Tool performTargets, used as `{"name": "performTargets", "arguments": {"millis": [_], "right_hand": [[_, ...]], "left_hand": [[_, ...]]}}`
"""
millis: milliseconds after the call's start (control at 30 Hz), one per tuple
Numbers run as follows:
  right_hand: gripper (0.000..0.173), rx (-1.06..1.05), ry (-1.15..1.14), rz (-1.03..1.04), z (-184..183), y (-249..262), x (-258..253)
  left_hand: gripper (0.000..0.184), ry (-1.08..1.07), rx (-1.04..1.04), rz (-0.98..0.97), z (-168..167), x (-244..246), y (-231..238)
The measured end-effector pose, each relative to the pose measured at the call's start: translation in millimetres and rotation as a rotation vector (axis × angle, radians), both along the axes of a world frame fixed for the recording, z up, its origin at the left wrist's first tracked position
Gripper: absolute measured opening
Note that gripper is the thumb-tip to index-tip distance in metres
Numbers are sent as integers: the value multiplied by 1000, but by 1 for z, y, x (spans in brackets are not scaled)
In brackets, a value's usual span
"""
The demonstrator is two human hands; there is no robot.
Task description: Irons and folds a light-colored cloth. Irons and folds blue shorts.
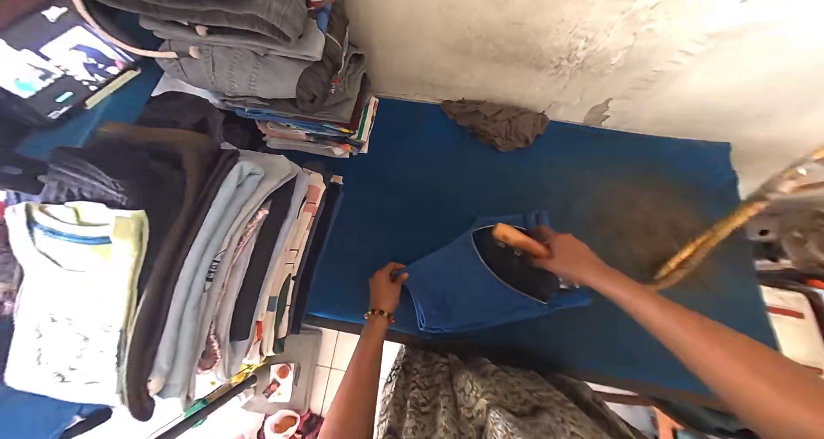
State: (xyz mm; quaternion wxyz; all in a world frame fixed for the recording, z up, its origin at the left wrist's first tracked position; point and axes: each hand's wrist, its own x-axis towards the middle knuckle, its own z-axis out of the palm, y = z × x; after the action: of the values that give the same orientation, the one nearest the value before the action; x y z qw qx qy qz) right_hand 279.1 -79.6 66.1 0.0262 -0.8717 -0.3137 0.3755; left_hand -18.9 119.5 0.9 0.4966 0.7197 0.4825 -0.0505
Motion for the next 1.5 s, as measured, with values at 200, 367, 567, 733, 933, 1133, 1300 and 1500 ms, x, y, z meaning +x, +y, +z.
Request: {"name": "performTargets", "arguments": {"millis": [200, 367, 567, 733, 933, 1133, 1300, 1500], "right_hand": [[58, -63, 133, 265, 9, 51, -115], [51, -89, 98, 159, 23, 34, -74], [47, 45, -127, 47, 8, -11, 54], [49, 7, -187, 98, 15, -51, 85], [55, -12, -77, 65, -7, -65, 9], [61, -107, 128, 329, 12, -22, -118], [55, -103, 108, 147, 30, -30, -97], [49, 68, -78, -364, -3, -101, 62]], "left_hand": [[42, -64, -59, 148, -2, -4, 8], [32, -258, 456, 8, 12, -23, -13], [25, -399, 735, -724, -10, -15, -92], [7, -350, 819, -602, -30, -26, -109], [17, -490, 980, -500, -29, -46, -106], [33, -433, 800, -352, 1, -13, -80], [46, -141, 666, -493, -20, 10, -31], [47, 1, 600, -518, -37, 0, -18]]}}
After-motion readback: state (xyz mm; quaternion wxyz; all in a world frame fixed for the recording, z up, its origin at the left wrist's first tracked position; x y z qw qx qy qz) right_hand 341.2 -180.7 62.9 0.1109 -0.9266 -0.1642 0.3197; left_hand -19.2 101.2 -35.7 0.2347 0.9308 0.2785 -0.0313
